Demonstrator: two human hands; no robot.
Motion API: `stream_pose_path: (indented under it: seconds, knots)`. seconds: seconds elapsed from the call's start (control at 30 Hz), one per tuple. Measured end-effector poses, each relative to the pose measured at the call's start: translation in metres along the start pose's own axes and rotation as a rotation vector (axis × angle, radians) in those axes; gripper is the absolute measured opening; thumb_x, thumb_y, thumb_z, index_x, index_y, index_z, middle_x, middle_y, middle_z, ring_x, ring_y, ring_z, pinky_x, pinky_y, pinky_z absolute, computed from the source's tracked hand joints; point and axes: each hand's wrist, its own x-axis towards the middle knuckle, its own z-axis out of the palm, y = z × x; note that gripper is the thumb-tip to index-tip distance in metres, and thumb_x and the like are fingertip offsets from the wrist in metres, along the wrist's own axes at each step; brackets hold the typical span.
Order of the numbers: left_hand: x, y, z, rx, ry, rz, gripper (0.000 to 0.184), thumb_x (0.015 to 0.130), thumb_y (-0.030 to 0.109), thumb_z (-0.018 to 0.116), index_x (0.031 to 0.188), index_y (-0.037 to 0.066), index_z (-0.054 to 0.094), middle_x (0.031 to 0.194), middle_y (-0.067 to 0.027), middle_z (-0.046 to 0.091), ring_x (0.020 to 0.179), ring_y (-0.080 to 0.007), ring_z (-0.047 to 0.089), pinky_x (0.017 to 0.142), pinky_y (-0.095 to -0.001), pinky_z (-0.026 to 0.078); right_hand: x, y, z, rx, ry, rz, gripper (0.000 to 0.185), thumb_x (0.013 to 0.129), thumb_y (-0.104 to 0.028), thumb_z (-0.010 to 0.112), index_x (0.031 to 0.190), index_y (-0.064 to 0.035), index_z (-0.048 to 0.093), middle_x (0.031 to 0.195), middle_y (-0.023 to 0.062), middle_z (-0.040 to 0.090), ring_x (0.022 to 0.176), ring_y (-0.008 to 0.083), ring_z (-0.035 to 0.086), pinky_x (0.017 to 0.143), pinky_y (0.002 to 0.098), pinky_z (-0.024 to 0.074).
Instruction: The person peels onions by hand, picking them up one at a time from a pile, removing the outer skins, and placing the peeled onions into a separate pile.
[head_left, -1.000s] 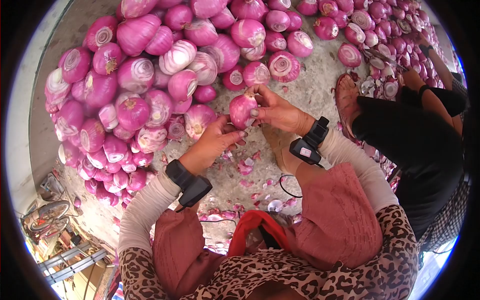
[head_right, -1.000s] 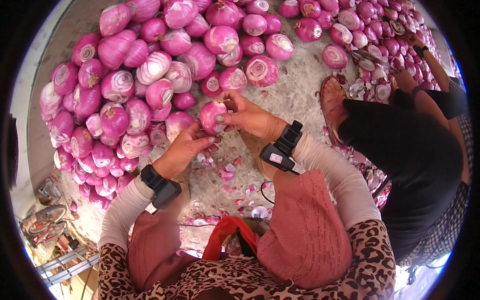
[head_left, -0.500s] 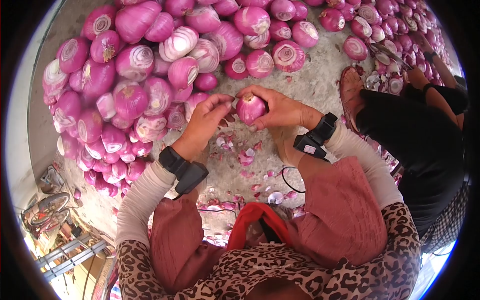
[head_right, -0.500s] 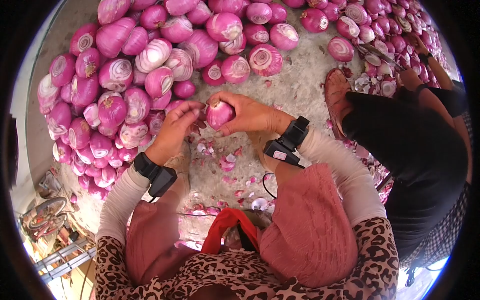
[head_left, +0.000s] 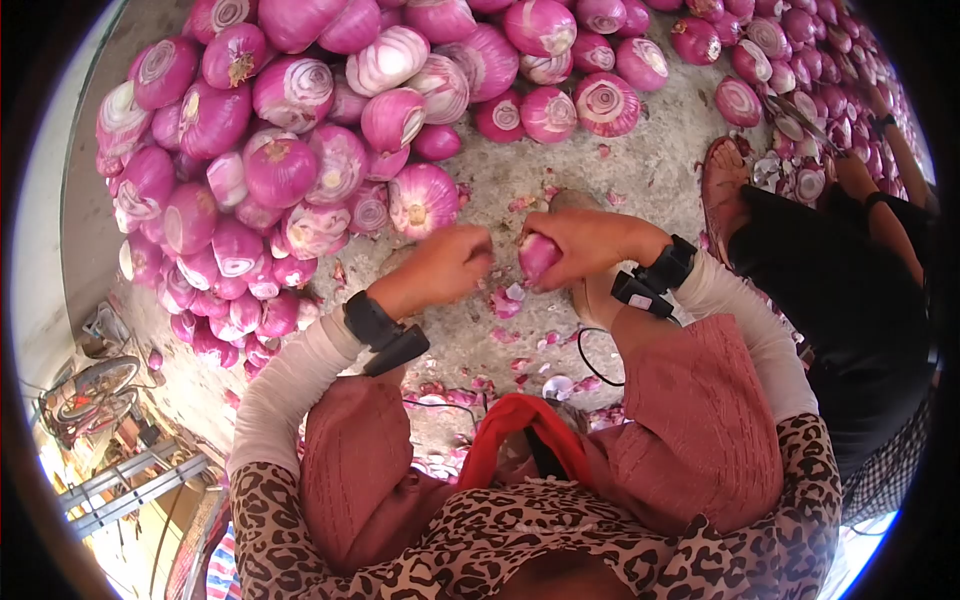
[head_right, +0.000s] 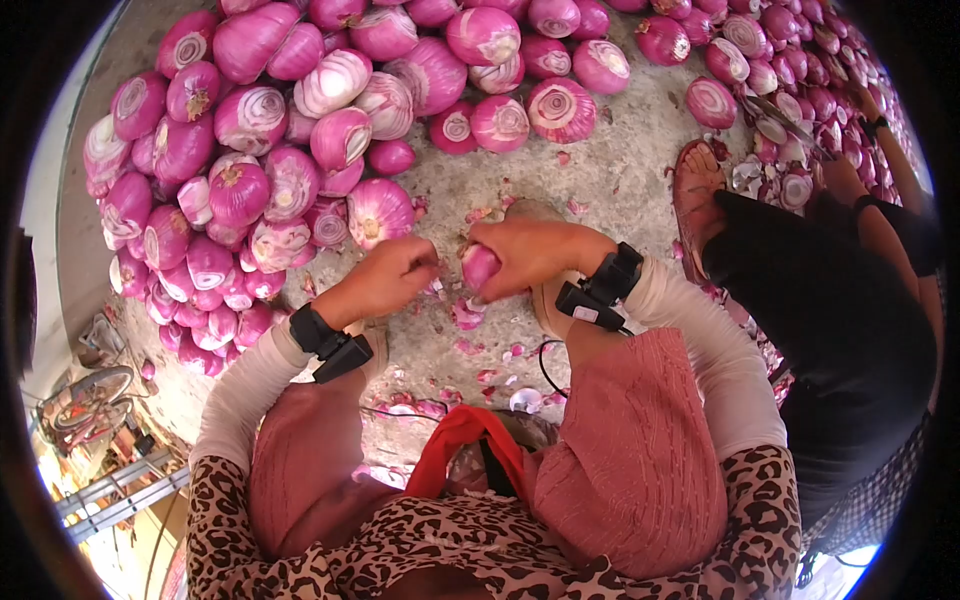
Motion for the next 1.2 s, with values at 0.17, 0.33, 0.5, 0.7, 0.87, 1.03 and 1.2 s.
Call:
stream_pose_path:
  seconds: [0.17, 0.33, 0.5, 0.7, 0.87, 1.03, 1.2]
  knots:
    - [-0.013, 0.0, -0.024, 0.887, 0.472, 0.067, 0.044, 0.073, 0.009, 0.059, 0.116, 0.004, 0.051, 0.127, -0.0161, 0.044, 0.106, -0.0325, 0.05, 0.083, -0.0436, 0.044, -0.008, 0.054, -0.01, 0.445, 0.38, -0.053, 0.065, 0.071, -0.037, 0.071, 0.121, -0.0017, 0.049, 0.103, 0.0165, 0.06, 0.095, 0.0257, 0.059, 0.08, 0.0334, 0.0476]
    - [-0.003, -0.016, -0.026, 1.056, 0.547, 0.135, 0.05, 0.071, 0.011, 0.06, 0.12, 0.005, 0.049, 0.127, -0.0152, 0.045, 0.121, -0.0347, 0.039, 0.098, -0.0478, 0.032, -0.047, 0.095, -0.047, 1.323, 0.52, -0.161, 0.037, 0.088, -0.023, 0.059, 0.12, -0.006, 0.05, 0.106, 0.0061, 0.059, 0.091, 0.0152, 0.058, 0.082, 0.0333, 0.0498]
    - [-0.006, -0.02, -0.024, 1.019, 0.51, 0.13, 0.053, 0.073, 0.011, 0.058, 0.125, 0.005, 0.047, 0.13, -0.0158, 0.042, 0.127, -0.0354, 0.034, 0.104, -0.0482, 0.027, -0.091, 0.133, -0.113, 1.636, 0.928, -0.374, 0.028, 0.092, -0.025, 0.056, 0.114, -0.008, 0.053, 0.105, 0.0065, 0.061, 0.091, 0.0171, 0.06, 0.08, 0.036, 0.0515]
    - [-0.001, -0.035, -0.021, 1.085, 0.493, 0.141, 0.068, 0.069, 0.012, 0.064, 0.132, 0.003, 0.04, 0.137, -0.0194, 0.034, 0.13, -0.0382, 0.029, 0.108, -0.0499, 0.021, -0.07, 0.12, -0.141, 1.206, 1.122, -0.437, 0.038, 0.087, -0.014, 0.061, 0.122, -0.0064, 0.047, 0.11, 0.0121, 0.06, 0.092, 0.021, 0.061, 0.08, 0.0342, 0.0507]
    - [-0.001, -0.034, -0.021, 1.09, 0.481, 0.125, 0.064, 0.073, 0.011, 0.06, 0.133, 0.002, 0.039, 0.139, -0.0204, 0.032, 0.131, -0.0389, 0.027, 0.109, -0.0501, 0.019, 0.013, 0.047, -0.127, -0.208, 1.23, -0.148, 0.079, 0.068, -0.021, 0.077, 0.135, -0.0128, 0.034, 0.125, 0.0221, 0.041, 0.11, 0.034, 0.05, 0.091, 0.0429, 0.0439]
    - [-0.001, -0.034, -0.019, 1.076, 0.48, 0.091, 0.061, 0.076, 0.011, 0.054, 0.134, 0.004, 0.038, 0.142, -0.0179, 0.032, 0.134, -0.0366, 0.026, 0.11, -0.05, 0.017, 0.051, 0.019, -0.114, -0.449, 1.211, 0.163, 0.08, 0.065, -0.019, 0.077, 0.133, -0.0196, 0.036, 0.122, 0.0221, 0.037, 0.104, 0.0434, 0.045, 0.089, 0.051, 0.0414]
    - [-0.003, -0.035, -0.018, 1.086, 0.507, 0.099, 0.058, 0.078, 0.011, 0.051, 0.134, 0.003, 0.038, 0.142, -0.0173, 0.032, 0.134, -0.0357, 0.025, 0.111, -0.0498, 0.016, 0.051, 0.04, -0.123, -0.131, 1.233, -0.04, 0.074, 0.065, -0.014, 0.076, 0.13, -0.0161, 0.04, 0.114, 0.0218, 0.046, 0.104, 0.0381, 0.05, 0.089, 0.0431, 0.0437]
